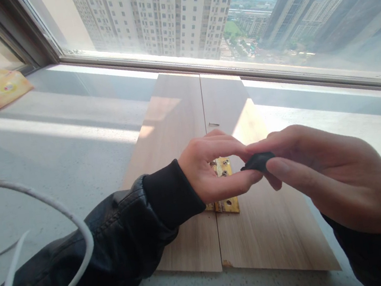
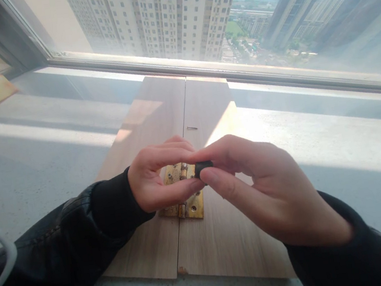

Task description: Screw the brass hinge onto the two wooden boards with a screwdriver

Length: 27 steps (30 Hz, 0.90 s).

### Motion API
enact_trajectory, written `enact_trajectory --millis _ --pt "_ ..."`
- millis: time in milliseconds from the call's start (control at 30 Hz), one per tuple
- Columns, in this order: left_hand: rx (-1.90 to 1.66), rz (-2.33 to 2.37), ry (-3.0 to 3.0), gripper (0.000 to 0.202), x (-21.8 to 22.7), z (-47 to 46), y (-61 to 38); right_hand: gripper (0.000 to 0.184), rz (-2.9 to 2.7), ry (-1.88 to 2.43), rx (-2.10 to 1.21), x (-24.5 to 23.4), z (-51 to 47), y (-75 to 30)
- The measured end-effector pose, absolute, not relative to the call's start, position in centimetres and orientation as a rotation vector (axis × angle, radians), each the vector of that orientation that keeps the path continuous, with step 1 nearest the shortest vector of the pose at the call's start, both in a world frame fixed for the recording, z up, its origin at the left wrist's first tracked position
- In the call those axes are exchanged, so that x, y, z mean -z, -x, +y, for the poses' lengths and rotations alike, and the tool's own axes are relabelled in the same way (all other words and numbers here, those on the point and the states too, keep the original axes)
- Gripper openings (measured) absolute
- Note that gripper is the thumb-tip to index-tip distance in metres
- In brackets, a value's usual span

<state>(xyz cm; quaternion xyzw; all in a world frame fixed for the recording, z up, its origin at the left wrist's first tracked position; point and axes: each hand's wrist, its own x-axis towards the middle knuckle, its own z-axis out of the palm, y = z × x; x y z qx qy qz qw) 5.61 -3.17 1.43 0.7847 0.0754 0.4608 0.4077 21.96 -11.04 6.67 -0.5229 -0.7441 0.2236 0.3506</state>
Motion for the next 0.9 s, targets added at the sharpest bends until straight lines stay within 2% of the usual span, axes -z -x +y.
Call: enact_trajectory --millis 200,367,500,567,667,767,900 --pt "-1.218 0.326 -1.953 0.044 -1.4 -3.5 -5.9 0.010 -1.881 1.441 -0.421 -6.3 -11.1 -22.1" --pt "-1.393 0.476 -2.122 0.024 -2.0 -4.5 -6.3 0.021 -1.797 1.480 -0.213 -5.5 -11.6 -21.2" --pt "-1.448 0.578 -2.154 0.018 -2.2 -5.1 -6.4 0.031 -1.691 1.559 -0.016 -5.1 -11.7 -20.7" --pt "-1.400 0.546 -2.126 0.017 -2.3 -5.1 -6.3 0.029 -1.703 1.529 -0.062 -5.3 -11.5 -20.6" --pt "-1.261 0.379 -2.093 0.014 -2.3 -4.5 -6.0 0.015 -1.752 1.436 -0.345 -6.0 -11.3 -20.8" --pt "-1.077 0.138 -2.046 0.009 -2.1 -3.7 -5.9 0.018 -1.853 1.377 -0.516 -6.8 -11.3 -21.2" --pt "-1.021 0.085 -1.897 0.007 -1.4 -2.9 -5.7 0.020 -2.008 1.318 -0.536 -7.3 -11.3 -21.5"
